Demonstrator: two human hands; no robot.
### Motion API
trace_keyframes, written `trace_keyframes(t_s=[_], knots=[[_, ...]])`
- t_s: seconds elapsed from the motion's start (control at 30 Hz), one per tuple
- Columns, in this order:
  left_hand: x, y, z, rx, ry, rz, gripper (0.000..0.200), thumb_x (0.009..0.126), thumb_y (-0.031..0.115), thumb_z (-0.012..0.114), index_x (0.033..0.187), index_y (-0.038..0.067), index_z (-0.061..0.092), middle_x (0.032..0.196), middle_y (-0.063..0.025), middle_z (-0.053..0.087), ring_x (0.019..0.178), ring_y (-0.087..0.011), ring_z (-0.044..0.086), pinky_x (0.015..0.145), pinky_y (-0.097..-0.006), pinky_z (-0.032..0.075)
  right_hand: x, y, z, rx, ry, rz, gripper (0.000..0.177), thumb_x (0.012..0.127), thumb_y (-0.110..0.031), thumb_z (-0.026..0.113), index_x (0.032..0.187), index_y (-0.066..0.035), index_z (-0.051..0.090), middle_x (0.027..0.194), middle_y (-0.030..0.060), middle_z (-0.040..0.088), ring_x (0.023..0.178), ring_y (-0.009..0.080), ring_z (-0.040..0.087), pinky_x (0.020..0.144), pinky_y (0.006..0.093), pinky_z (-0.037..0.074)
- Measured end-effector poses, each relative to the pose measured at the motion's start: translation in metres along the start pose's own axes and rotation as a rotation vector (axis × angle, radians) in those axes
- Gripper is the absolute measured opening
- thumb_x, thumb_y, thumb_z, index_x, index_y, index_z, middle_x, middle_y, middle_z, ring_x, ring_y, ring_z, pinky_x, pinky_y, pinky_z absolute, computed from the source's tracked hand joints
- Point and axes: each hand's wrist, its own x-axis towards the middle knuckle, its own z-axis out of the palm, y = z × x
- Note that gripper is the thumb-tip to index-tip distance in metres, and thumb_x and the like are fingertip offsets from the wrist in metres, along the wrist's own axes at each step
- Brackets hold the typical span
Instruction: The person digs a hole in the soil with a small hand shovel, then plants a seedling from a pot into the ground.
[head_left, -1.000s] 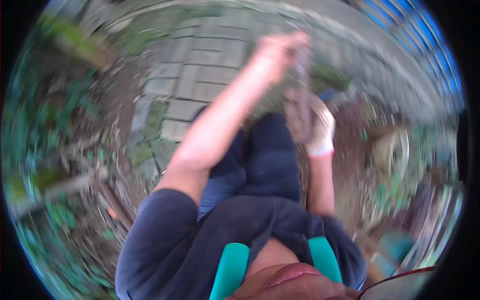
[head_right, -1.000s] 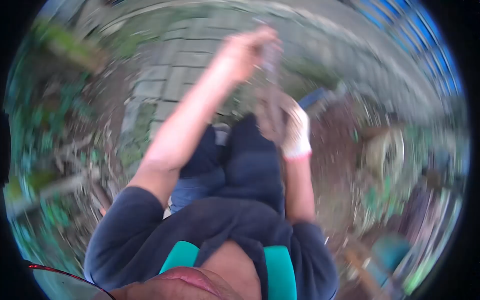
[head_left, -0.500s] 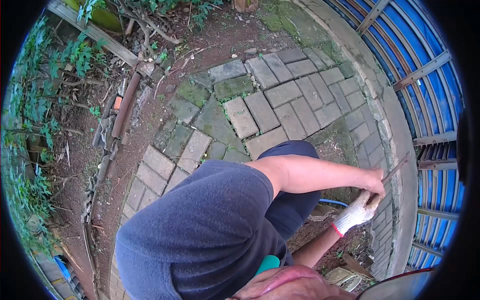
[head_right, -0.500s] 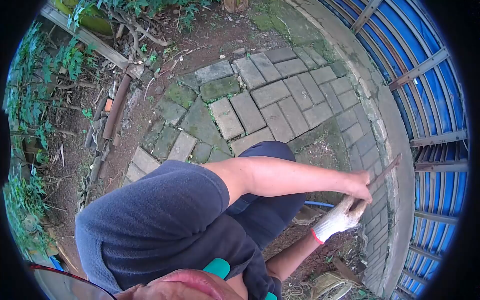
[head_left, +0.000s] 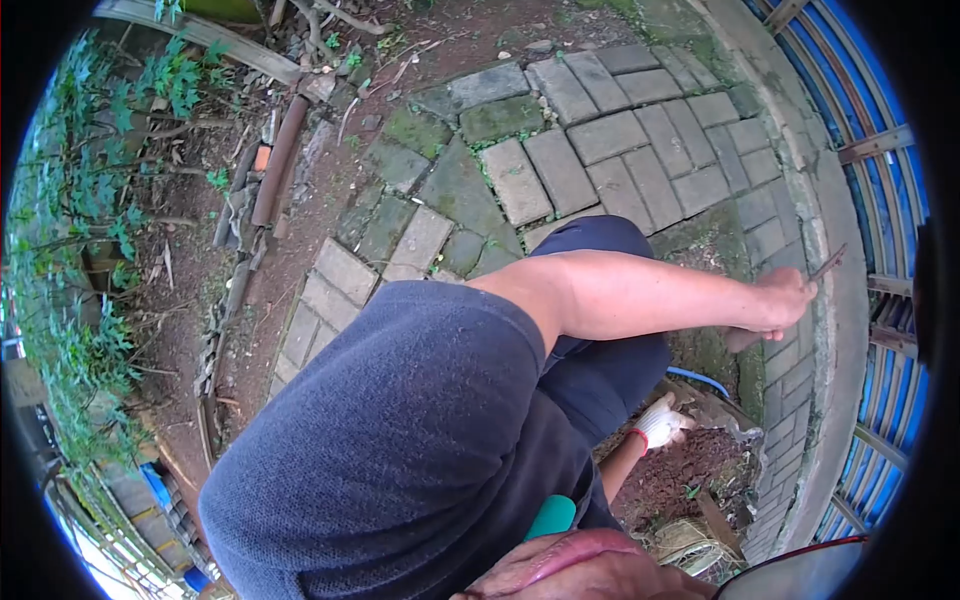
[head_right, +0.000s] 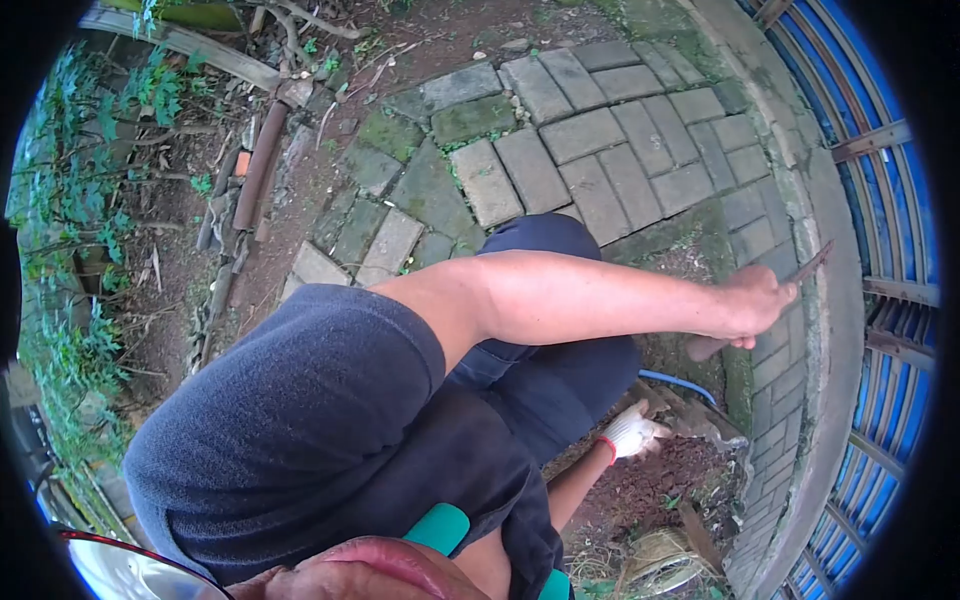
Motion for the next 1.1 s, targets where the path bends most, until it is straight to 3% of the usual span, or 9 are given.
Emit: trace_keyframes(t_s=[0.07, 0.1, 0.2, 0.23, 0.4, 0.67, 0.77, 0.87, 1.1], knots=[[0.010, -0.002, 0.019, 0.110, -0.010, -0.072, 0.015, 0.081, 0.004, 0.051, 0.079, -0.009, 0.060, 0.064, -0.0212, 0.062, 0.054, -0.0298, 0.066, 0.045, -0.0395, 0.052, 0.005, -0.003, 0.001, 0.617, -0.438, 0.166, 0.060, 0.081, -0.038, 0.066, 0.112, 0.012, 0.054, 0.102, 0.0320, 0.064, 0.089, 0.0447, 0.065, 0.073, 0.0589, 0.053], [0.014, -0.004, 0.028, 0.173, -0.019, -0.095, 0.014, 0.077, -0.001, 0.050, 0.081, -0.009, 0.061, 0.068, -0.0233, 0.064, 0.057, -0.0308, 0.067, 0.048, -0.0392, 0.053, 0.010, -0.008, 0.006, 0.857, -0.526, 0.384, 0.049, 0.080, -0.028, 0.067, 0.106, 0.013, 0.057, 0.096, 0.0291, 0.067, 0.077, 0.0353, 0.068, 0.066, 0.0485, 0.057], [0.031, -0.037, 0.066, 0.312, 0.232, 0.204, 0.014, 0.075, -0.002, 0.053, 0.082, -0.010, 0.062, 0.084, -0.0276, 0.067, 0.074, -0.0366, 0.070, 0.060, -0.0400, 0.056, 0.009, -0.008, 0.023, 0.858, -0.434, 0.385, 0.048, 0.079, -0.028, 0.067, 0.101, 0.014, 0.058, 0.095, 0.0292, 0.066, 0.076, 0.0342, 0.068, 0.067, 0.0449, 0.057], [0.002, -0.014, 0.052, 0.236, 0.128, 0.068, 0.012, 0.074, -0.002, 0.056, 0.080, -0.010, 0.061, 0.095, -0.0309, 0.065, 0.087, -0.0397, 0.068, 0.067, -0.0407, 0.056, 0.010, -0.004, 0.034, 0.845, -0.413, 0.361, 0.048, 0.079, -0.029, 0.067, 0.099, 0.014, 0.058, 0.093, 0.0293, 0.066, 0.076, 0.0356, 0.068, 0.067, 0.0448, 0.057], [0.014, -0.024, 0.055, 0.149, 0.091, 0.050, 0.011, 0.078, 0.001, 0.055, 0.078, -0.009, 0.059, 0.079, -0.0251, 0.067, 0.069, -0.0331, 0.070, 0.058, -0.0423, 0.055, 0.017, 0.015, 0.091, 0.341, -0.214, -0.010, 0.042, 0.079, -0.029, 0.065, 0.091, 0.010, 0.059, 0.082, 0.0284, 0.065, 0.074, 0.0428, 0.066, 0.066, 0.0500, 0.054], [0.027, -0.007, 0.021, -0.140, 0.109, 0.160, 0.027, 0.097, 0.017, 0.045, 0.111, -0.006, 0.040, 0.064, -0.0174, 0.059, 0.047, -0.0259, 0.063, 0.038, -0.0395, 0.051, 0.010, -0.008, 0.041, 0.632, -0.297, 0.202, 0.034, 0.078, -0.024, 0.060, 0.088, 0.009, 0.061, 0.081, 0.0261, 0.066, 0.070, 0.0369, 0.067, 0.065, 0.0496, 0.054], [-0.001, 0.012, 0.010, -0.275, 0.203, 0.173, 0.031, 0.101, 0.023, 0.042, 0.089, -0.005, 0.044, 0.064, -0.0155, 0.055, 0.040, -0.0246, 0.058, 0.032, -0.0374, 0.048, 0.009, -0.009, 0.044, 0.599, -0.307, 0.209, 0.036, 0.078, -0.025, 0.061, 0.089, 0.009, 0.061, 0.084, 0.0260, 0.067, 0.074, 0.0377, 0.068, 0.067, 0.0501, 0.054], [-0.029, 0.017, -0.002, -0.394, 0.204, 0.266, 0.032, 0.098, 0.024, 0.049, 0.083, -0.004, 0.046, 0.062, -0.0144, 0.055, 0.038, -0.0233, 0.057, 0.031, -0.0374, 0.047, 0.009, -0.013, 0.020, 0.615, -0.311, 0.207, 0.039, 0.077, -0.029, 0.063, 0.088, 0.009, 0.062, 0.086, 0.0251, 0.068, 0.078, 0.0378, 0.068, 0.068, 0.0494, 0.054], [-0.114, 0.037, -0.040, 0.171, 0.127, 0.455, 0.015, 0.075, -0.001, 0.068, 0.085, -0.008, 0.060, 0.066, -0.0134, 0.065, 0.054, -0.0181, 0.067, 0.047, -0.0297, 0.052, 0.003, -0.003, -0.019, 0.855, -0.492, 0.141, 0.027, 0.079, -0.021, 0.066, 0.087, 0.005, 0.065, 0.082, 0.0175, 0.070, 0.066, 0.0254, 0.067, 0.061, 0.0415, 0.056]])
